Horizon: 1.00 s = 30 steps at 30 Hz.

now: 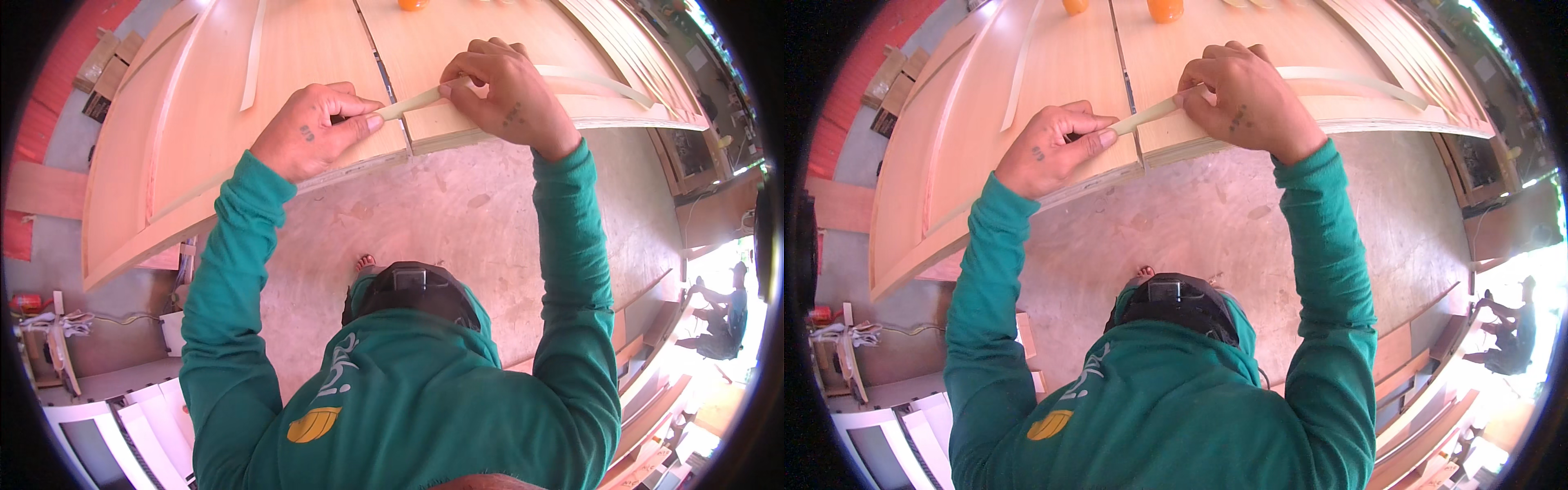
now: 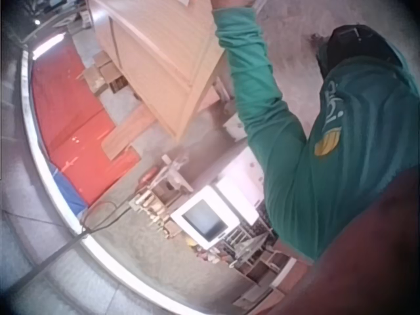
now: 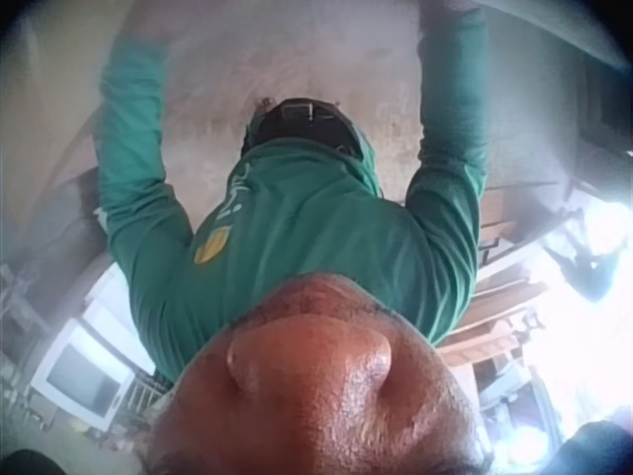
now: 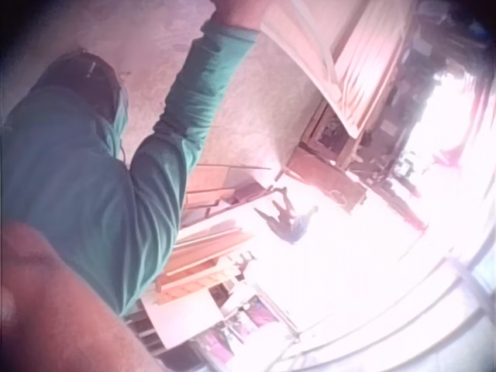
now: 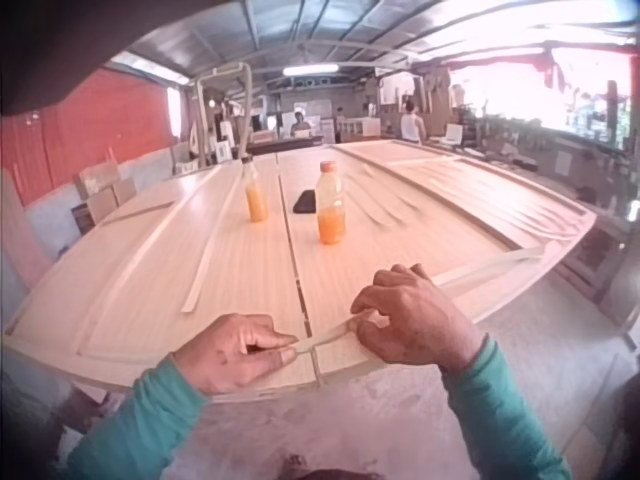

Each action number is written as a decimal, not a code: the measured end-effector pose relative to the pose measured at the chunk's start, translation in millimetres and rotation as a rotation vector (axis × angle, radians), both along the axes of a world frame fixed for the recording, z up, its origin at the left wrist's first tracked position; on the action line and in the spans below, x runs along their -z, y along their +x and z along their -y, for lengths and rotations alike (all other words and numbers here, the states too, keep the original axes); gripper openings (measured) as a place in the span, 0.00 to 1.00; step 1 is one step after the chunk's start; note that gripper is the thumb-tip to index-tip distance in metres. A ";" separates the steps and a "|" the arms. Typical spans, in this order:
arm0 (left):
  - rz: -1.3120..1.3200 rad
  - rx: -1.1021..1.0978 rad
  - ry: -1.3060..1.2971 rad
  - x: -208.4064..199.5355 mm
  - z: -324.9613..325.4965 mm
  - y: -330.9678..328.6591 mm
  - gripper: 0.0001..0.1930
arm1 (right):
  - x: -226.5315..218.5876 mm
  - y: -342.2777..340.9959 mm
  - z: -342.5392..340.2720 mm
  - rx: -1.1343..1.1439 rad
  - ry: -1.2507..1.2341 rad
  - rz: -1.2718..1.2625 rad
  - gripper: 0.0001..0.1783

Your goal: The person assembles a large wooden panel by placing thin wooden strips along its seams and edges. They use a utility knife to trim the strips and a pencil to mark alignment points. The person repeatedly positions and adjusts the strips to fit the panel's contours.

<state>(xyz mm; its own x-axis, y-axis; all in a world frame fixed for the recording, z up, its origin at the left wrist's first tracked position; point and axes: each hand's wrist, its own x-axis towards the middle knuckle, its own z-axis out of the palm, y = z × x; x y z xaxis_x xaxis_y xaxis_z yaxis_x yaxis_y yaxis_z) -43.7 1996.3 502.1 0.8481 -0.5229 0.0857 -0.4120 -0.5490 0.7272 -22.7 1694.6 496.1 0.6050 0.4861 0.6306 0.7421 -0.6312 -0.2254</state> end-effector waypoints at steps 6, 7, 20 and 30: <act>-0.038 -0.066 -0.075 -4.1 -1.9 -1.0 0.15 | -8.5 5.7 5.4 0.007 -0.089 -0.017 0.07; -0.046 -0.067 -0.081 -5.7 -0.6 -0.5 0.15 | -13.2 6.2 7.6 0.012 -0.097 -0.019 0.07; 0.785 -0.053 0.149 -85.3 -5.0 -85.3 0.08 | -86.3 -54.4 -1.3 0.013 -0.127 0.310 0.09; 0.202 -0.643 -0.067 -55.1 -44.0 -394.3 0.10 | -123.1 -198.7 -124.5 -0.862 -0.233 0.259 0.12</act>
